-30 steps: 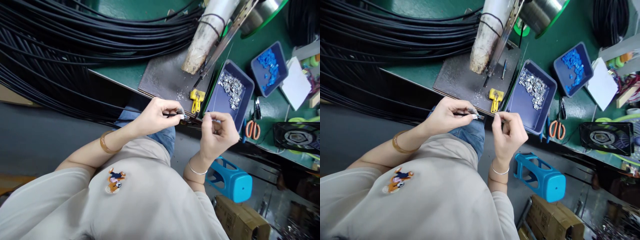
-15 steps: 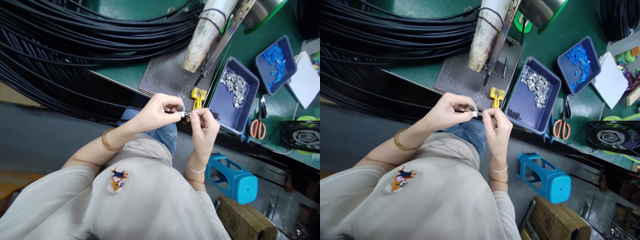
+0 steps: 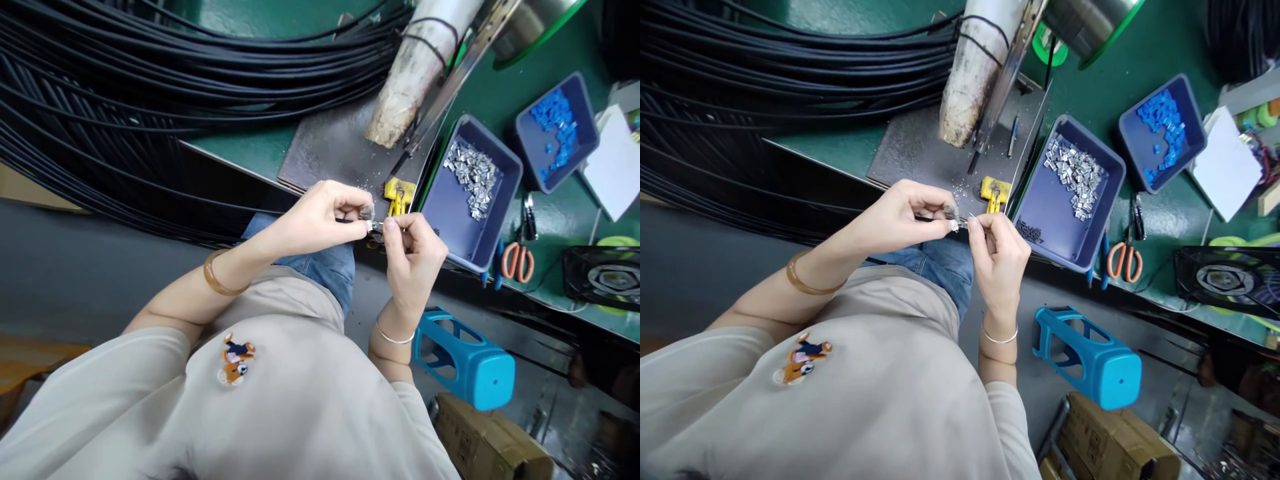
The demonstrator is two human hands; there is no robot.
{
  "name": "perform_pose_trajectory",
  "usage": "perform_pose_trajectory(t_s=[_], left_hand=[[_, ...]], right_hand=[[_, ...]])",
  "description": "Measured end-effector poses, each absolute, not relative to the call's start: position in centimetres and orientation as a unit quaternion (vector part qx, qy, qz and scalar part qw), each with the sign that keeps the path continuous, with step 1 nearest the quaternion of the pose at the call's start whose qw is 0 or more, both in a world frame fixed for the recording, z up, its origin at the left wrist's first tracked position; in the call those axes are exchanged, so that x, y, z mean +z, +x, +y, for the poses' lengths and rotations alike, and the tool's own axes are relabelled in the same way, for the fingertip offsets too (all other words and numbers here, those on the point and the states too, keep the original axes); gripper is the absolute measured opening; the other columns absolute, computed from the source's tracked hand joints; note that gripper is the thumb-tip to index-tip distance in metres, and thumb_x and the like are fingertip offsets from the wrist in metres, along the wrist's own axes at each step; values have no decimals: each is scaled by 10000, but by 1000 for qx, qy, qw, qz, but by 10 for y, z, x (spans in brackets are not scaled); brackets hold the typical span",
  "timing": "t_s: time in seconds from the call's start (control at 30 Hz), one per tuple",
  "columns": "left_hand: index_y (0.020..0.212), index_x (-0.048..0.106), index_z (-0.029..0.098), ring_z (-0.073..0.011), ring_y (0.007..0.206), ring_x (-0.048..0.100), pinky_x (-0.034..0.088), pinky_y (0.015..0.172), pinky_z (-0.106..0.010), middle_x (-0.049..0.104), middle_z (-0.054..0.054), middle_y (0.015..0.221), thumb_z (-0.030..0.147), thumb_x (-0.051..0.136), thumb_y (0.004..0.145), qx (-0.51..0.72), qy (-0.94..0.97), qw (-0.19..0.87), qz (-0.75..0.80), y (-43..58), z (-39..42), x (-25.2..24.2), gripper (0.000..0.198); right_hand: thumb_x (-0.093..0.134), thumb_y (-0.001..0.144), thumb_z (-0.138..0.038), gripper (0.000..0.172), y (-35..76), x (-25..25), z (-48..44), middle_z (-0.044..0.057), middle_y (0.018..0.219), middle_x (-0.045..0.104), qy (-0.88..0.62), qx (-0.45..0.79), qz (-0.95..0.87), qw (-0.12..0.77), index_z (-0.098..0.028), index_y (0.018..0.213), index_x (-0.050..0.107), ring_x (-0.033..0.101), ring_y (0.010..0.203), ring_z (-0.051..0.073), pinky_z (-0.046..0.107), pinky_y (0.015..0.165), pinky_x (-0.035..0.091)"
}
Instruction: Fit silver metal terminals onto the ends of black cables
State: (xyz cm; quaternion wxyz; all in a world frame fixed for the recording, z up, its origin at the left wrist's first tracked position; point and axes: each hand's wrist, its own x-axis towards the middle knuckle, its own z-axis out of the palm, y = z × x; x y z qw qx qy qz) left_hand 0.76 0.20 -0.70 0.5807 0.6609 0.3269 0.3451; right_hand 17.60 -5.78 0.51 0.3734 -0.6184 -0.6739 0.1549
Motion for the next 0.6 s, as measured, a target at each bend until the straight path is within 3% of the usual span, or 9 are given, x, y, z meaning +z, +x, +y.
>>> perform_pose_trajectory(t_s=[0.2, 0.3, 0.37, 0.47, 0.6], left_hand=[[601, 578, 142, -62, 512, 367, 260, 483, -233, 408, 33, 548, 160, 602, 787, 332, 634, 621, 321, 7, 6, -6, 188], [595, 578, 136, -61, 511, 374, 264, 484, -231, 419, 29, 549, 177, 620, 785, 340, 615, 632, 328, 7, 9, -4, 200], [592, 581, 130, -58, 511, 374, 263, 486, -227, 425, 30, 548, 183, 620, 779, 349, 603, 636, 332, 8, 11, -4, 197], [585, 583, 124, -59, 522, 392, 283, 498, -218, 446, 29, 543, 190, 615, 765, 365, 587, 643, 331, 9, 15, -3, 195], [570, 581, 118, -60, 531, 409, 301, 509, -212, 467, 28, 542, 186, 615, 751, 375, 576, 644, 335, 10, 20, 0, 196]], right_hand=[[567, 963, -319, 236, 174, 2, -54, -62, 638, 489, -625, 125, -667, 387, -191, 765, 581, 345, 516, 53, 236, 547, 342], [587, 946, -321, 146, 171, 1, -54, -73, 611, 468, -624, 120, -632, 445, -204, 867, 624, 345, 472, 50, 231, 475, 304], [583, 938, -279, 99, 171, -1, -55, -69, 658, 516, -594, 122, -595, 528, -219, 1009, 616, 409, 457, 47, 222, 448, 322], [534, 951, -193, 196, 170, -4, -58, -42, 789, 663, -551, 117, -556, 611, -238, 1141, 545, 559, 476, 60, 211, 441, 422], [613, 917, -147, 136, 169, -11, -56, -9, 861, 748, -553, 80, -580, 592, -218, 1033, 599, 744, 691, 146, 280, 612, 611]])
